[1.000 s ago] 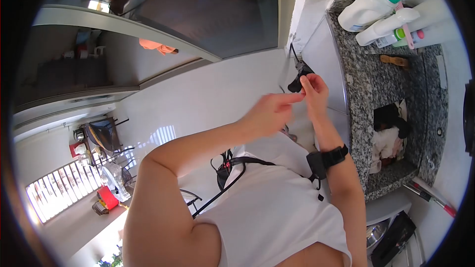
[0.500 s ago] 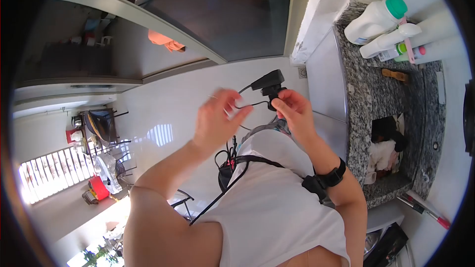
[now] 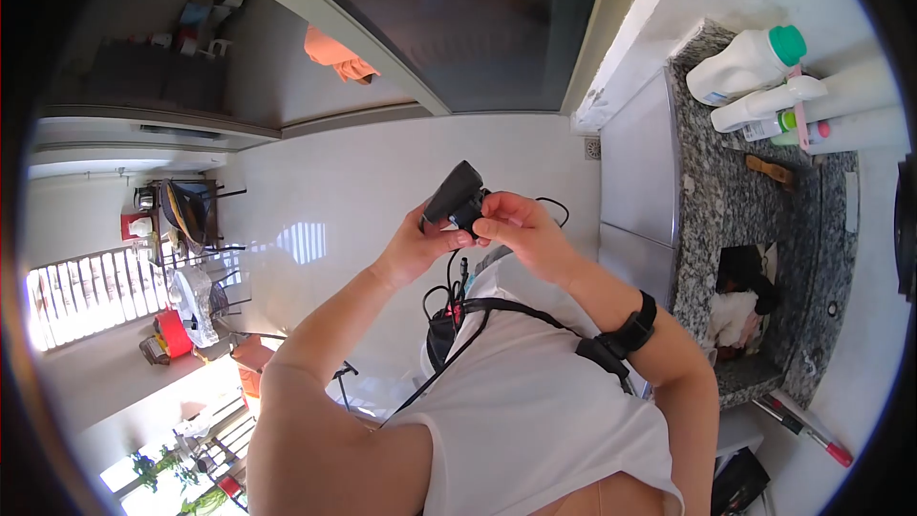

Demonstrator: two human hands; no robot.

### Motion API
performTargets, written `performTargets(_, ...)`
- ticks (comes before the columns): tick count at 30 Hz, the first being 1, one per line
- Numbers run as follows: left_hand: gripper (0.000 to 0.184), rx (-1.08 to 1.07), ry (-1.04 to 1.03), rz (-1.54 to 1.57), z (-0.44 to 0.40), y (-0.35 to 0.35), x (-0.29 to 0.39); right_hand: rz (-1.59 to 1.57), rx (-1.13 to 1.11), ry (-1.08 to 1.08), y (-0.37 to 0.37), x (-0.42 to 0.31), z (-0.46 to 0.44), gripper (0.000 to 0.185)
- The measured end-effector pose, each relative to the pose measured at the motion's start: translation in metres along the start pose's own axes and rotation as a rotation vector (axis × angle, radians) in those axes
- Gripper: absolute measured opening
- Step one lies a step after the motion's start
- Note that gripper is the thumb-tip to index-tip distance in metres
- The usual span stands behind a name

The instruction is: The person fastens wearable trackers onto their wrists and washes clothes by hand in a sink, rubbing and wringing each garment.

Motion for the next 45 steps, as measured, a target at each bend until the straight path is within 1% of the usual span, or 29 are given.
performTargets(1,0.046,0.002,-0.002,0.003,0.003,0.001,0.0,0.066,-0.029,-0.001,0.0,0.004,0.0,0.01)
performTargets(3,0.036,0.109,-0.052,-0.152,0.008,0.014,0.004,0.135,-0.06,-0.004,-0.006,0.003,0.002,0.01)
performTargets(6,0.031,0.167,-0.008,-0.064,0.009,0.039,0.004,0.138,0.002,-0.042,-0.009,0.0,0.01,0.015)
performTargets(7,0.026,0.176,-0.017,0.092,0.009,0.048,0.005,0.391,-0.053,-0.075,-0.003,0.007,0.014,0.016)
performTargets(8,0.026,0.179,-0.021,0.092,0.012,0.059,0.009,0.644,-0.104,-0.102,0.003,0.013,0.018,0.017)
performTargets(9,0.026,0.075,0.039,0.201,0.014,0.06,0.008,0.646,-0.103,-0.1,0.006,0.011,0.022,0.017)
performTargets(10,0.025,-0.033,0.101,0.308,0.018,0.056,0.01,0.934,-0.283,-0.193,0.001,0.028,0.034,0.019)
performTargets(11,0.036,-0.08,0.202,0.204,0.025,0.056,0.005,1.221,-0.468,-0.288,0.0,0.045,0.045,0.022)
performTargets(12,0.036,-0.079,0.201,0.204,0.028,0.053,0.007,1.221,-0.469,-0.287,-0.002,0.045,0.047,0.022)
performTargets(14,0.04,-0.177,0.385,-0.195,0.042,0.041,-0.015,1.308,-0.474,-0.354,-0.001,0.051,0.048,0.023)
performTargets(15,0.041,-0.203,0.41,-0.262,0.045,0.035,-0.021,1.31,-0.479,-0.349,0.0,0.054,0.047,0.023)
performTargets(16,0.033,-0.215,0.428,-0.277,0.048,0.029,-0.024,1.373,-0.464,-0.308,0.003,0.057,0.044,0.022)
performTargets(19,0.035,-0.237,0.475,-0.284,0.048,0.013,-0.032,1.465,-0.438,-0.251,0.003,0.046,0.043,0.022)
performTargets(21,0.037,-0.196,0.501,-0.42,0.051,0.011,-0.032,1.492,-0.443,-0.245,0.001,0.045,0.045,0.022)
performTargets(22,0.037,-0.199,0.502,-0.425,0.053,0.011,-0.037,1.603,-0.45,-0.27,0.005,0.048,0.044,0.024)
performTargets(23,0.037,-0.254,0.437,-0.459,0.051,0.006,-0.041,1.714,-0.453,-0.295,0.011,0.05,0.043,0.025)
performTargets(24,0.037,-0.309,0.37,-0.492,0.05,-0.003,-0.037,1.715,-0.444,-0.293,0.015,0.05,0.042,0.025)
performTargets(27,0.034,-0.354,0.38,-0.536,0.052,-0.017,-0.036,1.598,-0.414,-0.266,0.025,0.052,0.041,0.027)
performTargets(28,0.033,-0.396,0.393,-0.596,0.054,-0.02,-0.039,1.455,-0.348,-0.294,0.03,0.051,0.041,0.024)
performTargets(29,0.031,-0.402,0.383,-0.558,0.053,-0.023,-0.038,1.312,-0.283,-0.318,0.036,0.05,0.041,0.022)
performTargets(30,0.031,-0.409,0.383,-0.56,0.052,-0.026,-0.037,1.311,-0.275,-0.319,0.046,0.056,0.041,0.022)
performTargets(32,0.032,-0.424,0.381,-0.501,0.052,-0.033,-0.033,0.809,-0.076,-0.584,0.077,0.086,0.047,0.017)
performTargets(33,0.032,-0.431,0.385,-0.501,0.051,-0.036,-0.035,0.804,-0.07,-0.587,0.076,0.084,0.049,0.017)
performTargets(35,0.031,-0.368,0.425,-0.463,0.046,-0.038,-0.04,0.528,0.122,-0.642,0.081,0.078,0.051,0.014)
performTargets(39,0.029,-0.284,0.358,-0.46,0.042,-0.048,-0.054,0.359,0.247,-0.611,0.097,0.081,0.052,0.012)
performTargets(41,0.029,-0.203,0.013,-0.705,0.034,-0.053,-0.032,0.342,0.242,-0.55,0.093,0.065,0.05,0.014)
performTargets(42,0.029,-0.206,0.011,-0.71,0.036,-0.057,-0.034,0.339,0.244,-0.545,0.094,0.064,0.049,0.014)
performTargets(44,0.03,-0.165,-0.167,-0.97,0.038,-0.066,-0.019,0.46,0.218,-0.541,0.098,0.06,0.047,0.013)
performTargets(45,0.029,-0.167,-0.18,-1.011,0.04,-0.074,-0.016,0.458,0.222,-0.536,0.099,0.06,0.046,0.013)
Point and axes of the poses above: each hand's wrist, its own z-axis away from the middle knuckle, its own y-axis out of the back of the hand, x = y × z, the point moved 10 cm from there along -z, towards the middle knuckle, and after that the axes turned 5 degrees about x, right-handed, at the moved point
